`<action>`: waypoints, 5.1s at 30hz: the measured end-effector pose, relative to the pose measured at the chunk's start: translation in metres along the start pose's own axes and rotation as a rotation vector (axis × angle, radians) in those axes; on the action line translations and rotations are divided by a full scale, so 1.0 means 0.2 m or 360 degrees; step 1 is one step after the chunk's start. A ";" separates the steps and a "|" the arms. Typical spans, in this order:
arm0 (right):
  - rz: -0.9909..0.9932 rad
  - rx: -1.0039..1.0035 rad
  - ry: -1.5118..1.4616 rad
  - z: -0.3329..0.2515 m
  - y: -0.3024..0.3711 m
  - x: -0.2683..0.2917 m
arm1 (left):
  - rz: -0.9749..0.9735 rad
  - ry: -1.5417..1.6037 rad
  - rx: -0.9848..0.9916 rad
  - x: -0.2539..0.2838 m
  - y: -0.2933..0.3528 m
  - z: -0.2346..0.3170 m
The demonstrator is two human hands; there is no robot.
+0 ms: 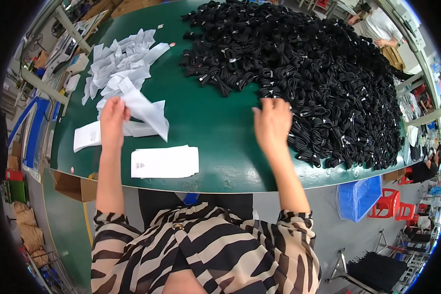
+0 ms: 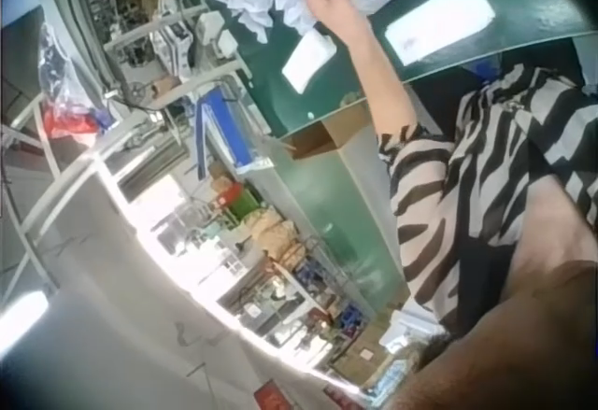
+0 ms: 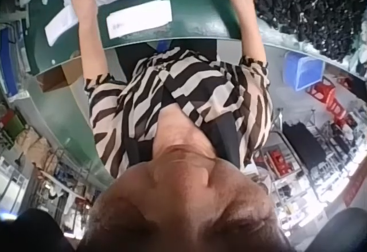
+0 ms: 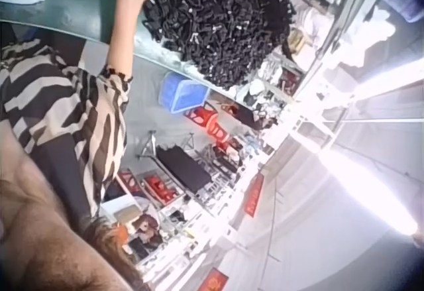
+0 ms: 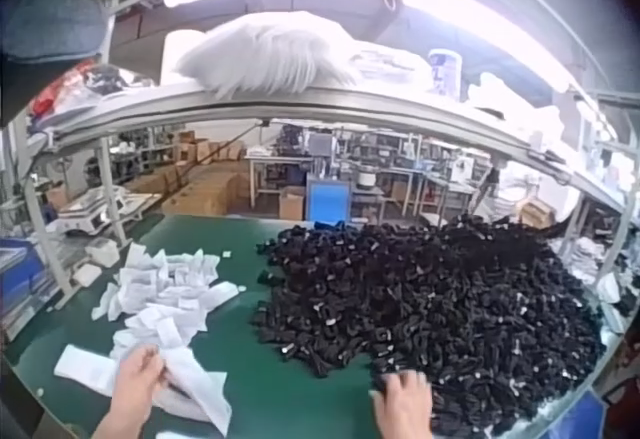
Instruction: Packaging small black industrial components into individual white plastic bags at an assembly line station.
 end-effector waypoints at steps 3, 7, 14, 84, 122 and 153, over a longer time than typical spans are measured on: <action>-0.0453 -0.0019 0.0247 0.21 0.09 -0.21 | 0.0772 -0.1044 -0.0862 0.05 0.14 0.27; -0.0333 0.0113 0.0009 0.10 0.14 -0.20 | -0.0009 -0.1116 -0.0366 -0.33 0.34 0.02; -0.0667 0.0205 -0.0748 -0.34 0.20 -0.16 | -0.0428 -0.1411 -0.0684 -0.63 0.65 -0.25; -0.0061 0.0025 -0.0625 -0.19 -0.12 -0.54 | -0.0360 -0.1344 -0.0631 -0.57 0.59 -0.17; -0.0042 0.0886 -0.1199 -0.78 0.45 0.09 | -0.0230 -0.0812 -0.0084 -0.50 0.57 -0.39; 0.0376 0.0078 -0.1223 -0.30 0.28 0.20 | -0.0402 0.0047 0.0031 -0.43 0.34 -0.05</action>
Point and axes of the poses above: each hand's wrist, its own y-axis away from the middle knuckle, its own x-axis out of the back of the hand, z = x × y, the point moved 10 cm from there along -y, towards the middle knuckle, and after that the axes turned 13 degrees about x, right-handed, at the moved point
